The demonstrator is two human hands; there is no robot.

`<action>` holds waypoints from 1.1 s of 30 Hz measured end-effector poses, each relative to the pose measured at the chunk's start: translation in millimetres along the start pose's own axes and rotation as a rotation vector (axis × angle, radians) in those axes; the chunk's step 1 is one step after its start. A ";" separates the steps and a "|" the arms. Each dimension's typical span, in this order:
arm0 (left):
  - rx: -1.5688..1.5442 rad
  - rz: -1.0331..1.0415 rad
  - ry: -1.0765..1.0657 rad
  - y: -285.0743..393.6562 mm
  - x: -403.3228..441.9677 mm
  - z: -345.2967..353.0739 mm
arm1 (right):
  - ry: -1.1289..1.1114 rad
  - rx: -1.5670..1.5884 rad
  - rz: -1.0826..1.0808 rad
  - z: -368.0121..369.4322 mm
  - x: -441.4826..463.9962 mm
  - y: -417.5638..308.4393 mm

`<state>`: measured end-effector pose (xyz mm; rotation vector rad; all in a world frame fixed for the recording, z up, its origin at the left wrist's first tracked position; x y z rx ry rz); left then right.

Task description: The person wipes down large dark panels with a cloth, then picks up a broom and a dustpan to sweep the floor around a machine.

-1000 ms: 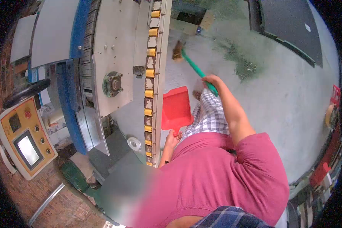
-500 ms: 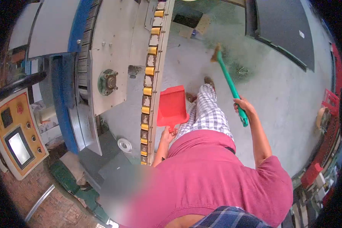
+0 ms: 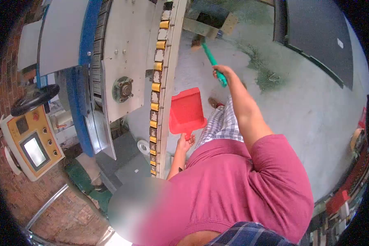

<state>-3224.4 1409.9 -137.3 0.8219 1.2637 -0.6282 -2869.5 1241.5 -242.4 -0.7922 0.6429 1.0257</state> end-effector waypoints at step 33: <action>0.202 0.064 0.054 90.6 45.2 176.6 | 0.171 0.205 -0.003 -243.6 -201.1 -30.0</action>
Point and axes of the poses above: each hand's wrist, its own x-axis towards the middle knuckle, its own z-axis out of the palm, y = z × x, the point moved 8 cm from there along x, towards the middle knuckle, and after that the axes turned 12 degrees about x, right-handed, at the moved point
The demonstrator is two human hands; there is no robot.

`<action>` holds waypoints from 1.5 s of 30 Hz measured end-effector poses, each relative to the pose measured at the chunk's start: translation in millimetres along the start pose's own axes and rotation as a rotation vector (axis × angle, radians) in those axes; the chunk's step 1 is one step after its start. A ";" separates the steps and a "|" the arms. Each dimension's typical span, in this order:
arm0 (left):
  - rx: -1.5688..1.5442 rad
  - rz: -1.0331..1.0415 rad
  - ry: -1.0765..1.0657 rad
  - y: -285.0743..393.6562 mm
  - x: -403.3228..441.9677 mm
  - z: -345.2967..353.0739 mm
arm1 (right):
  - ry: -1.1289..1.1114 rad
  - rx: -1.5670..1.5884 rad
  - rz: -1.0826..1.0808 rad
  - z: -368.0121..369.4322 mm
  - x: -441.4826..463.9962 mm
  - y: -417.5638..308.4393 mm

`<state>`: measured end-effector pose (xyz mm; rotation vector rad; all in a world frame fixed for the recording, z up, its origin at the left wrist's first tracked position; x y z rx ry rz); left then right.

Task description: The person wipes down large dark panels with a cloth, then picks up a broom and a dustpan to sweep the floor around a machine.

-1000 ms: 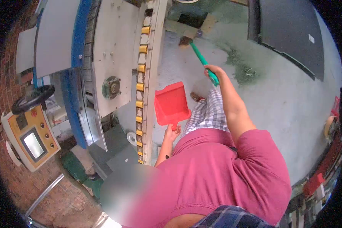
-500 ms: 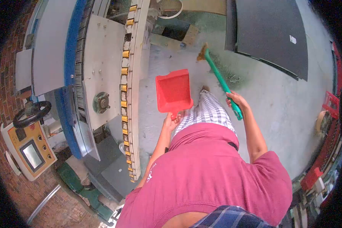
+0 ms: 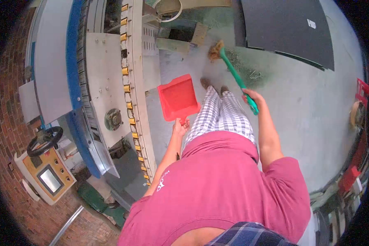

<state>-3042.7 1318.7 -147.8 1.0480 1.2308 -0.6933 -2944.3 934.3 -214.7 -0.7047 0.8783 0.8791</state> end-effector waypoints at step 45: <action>0.259 -0.186 -0.163 114.5 113.6 43.4 | 0.229 0.404 -0.214 90.7 -75.0 -21.2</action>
Point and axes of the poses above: each hand's wrist, its own x-axis towards the middle knuckle, its own z-axis out of the palm, y = z × x, the point moved 8 cm from there along x, towards the middle knuckle, and after that the axes turned 12 degrees about x, right-handed, at the moved point
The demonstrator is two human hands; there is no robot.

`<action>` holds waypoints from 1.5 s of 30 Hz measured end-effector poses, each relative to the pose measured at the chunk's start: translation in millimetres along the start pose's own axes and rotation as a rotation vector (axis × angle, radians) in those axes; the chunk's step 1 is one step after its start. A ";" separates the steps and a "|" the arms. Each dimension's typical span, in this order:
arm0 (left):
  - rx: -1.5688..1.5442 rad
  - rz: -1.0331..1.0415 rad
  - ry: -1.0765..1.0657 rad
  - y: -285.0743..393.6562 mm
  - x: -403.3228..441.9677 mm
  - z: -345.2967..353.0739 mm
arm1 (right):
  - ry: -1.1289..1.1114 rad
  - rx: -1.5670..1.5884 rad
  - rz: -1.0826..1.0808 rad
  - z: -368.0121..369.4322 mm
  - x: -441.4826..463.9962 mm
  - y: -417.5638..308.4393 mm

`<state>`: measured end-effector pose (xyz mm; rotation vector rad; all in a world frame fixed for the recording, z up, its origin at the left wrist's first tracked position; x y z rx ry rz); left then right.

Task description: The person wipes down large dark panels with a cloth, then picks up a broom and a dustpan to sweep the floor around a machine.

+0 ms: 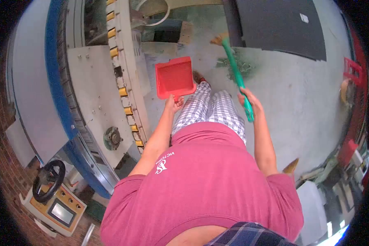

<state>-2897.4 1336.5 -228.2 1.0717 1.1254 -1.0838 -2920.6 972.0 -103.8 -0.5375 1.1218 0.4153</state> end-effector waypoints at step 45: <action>0.350 -0.003 -0.100 -122.9 -25.3 76.2 | -0.077 0.266 -0.317 -192.3 64.5 -39.4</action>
Point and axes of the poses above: each hand's wrist, its own x-axis towards the middle knuckle, its own z-axis out of the palm, y = z × x, the point moved 8 cm from there along x, towards the middle knuckle, and after that the axes turned 12 degrees about x, right-handed, at the moved point
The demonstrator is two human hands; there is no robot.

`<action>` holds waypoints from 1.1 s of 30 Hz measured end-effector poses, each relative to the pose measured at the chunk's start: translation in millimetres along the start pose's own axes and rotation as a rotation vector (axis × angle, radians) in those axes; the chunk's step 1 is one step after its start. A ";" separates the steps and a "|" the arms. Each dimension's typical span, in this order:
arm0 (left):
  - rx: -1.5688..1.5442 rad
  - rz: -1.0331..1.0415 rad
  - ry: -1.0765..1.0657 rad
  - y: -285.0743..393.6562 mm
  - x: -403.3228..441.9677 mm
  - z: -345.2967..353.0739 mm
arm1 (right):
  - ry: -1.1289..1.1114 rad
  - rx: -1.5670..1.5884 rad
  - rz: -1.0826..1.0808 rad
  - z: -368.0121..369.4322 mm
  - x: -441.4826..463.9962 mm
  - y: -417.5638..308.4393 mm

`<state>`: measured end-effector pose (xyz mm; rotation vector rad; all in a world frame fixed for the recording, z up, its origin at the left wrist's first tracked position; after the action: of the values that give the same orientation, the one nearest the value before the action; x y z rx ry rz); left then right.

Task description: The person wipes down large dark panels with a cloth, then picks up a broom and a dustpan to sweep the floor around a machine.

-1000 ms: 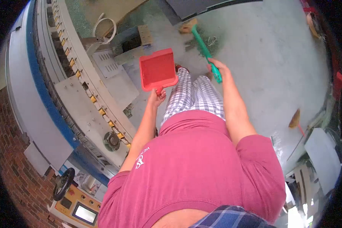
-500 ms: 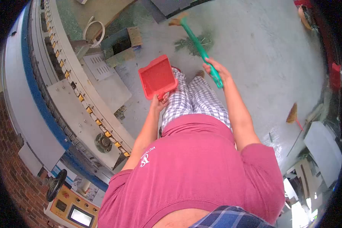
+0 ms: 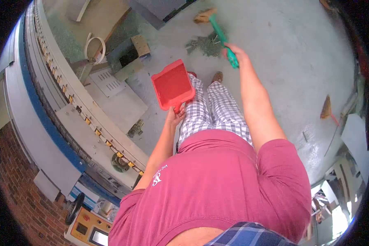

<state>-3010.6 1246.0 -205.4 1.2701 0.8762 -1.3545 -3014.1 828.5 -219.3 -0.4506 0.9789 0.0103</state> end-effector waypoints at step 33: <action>0.215 -0.027 -0.130 30.4 9.9 27.0 | 0.570 -1.599 -0.216 -81.6 -108.7 -0.9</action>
<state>-2986.1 1212.1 -206.3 1.3187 0.6735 -1.5673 -3140.4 818.1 -170.4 -2.1073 1.3248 0.5225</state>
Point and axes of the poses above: each hand's wrist, its own x-axis towards the middle knuckle, its own z-axis out of the palm, y = z × x, the point moved 8 cm from there along x, towards the middle knuckle, and after that the axes turned 12 degrees about x, right-handed, at the moved point
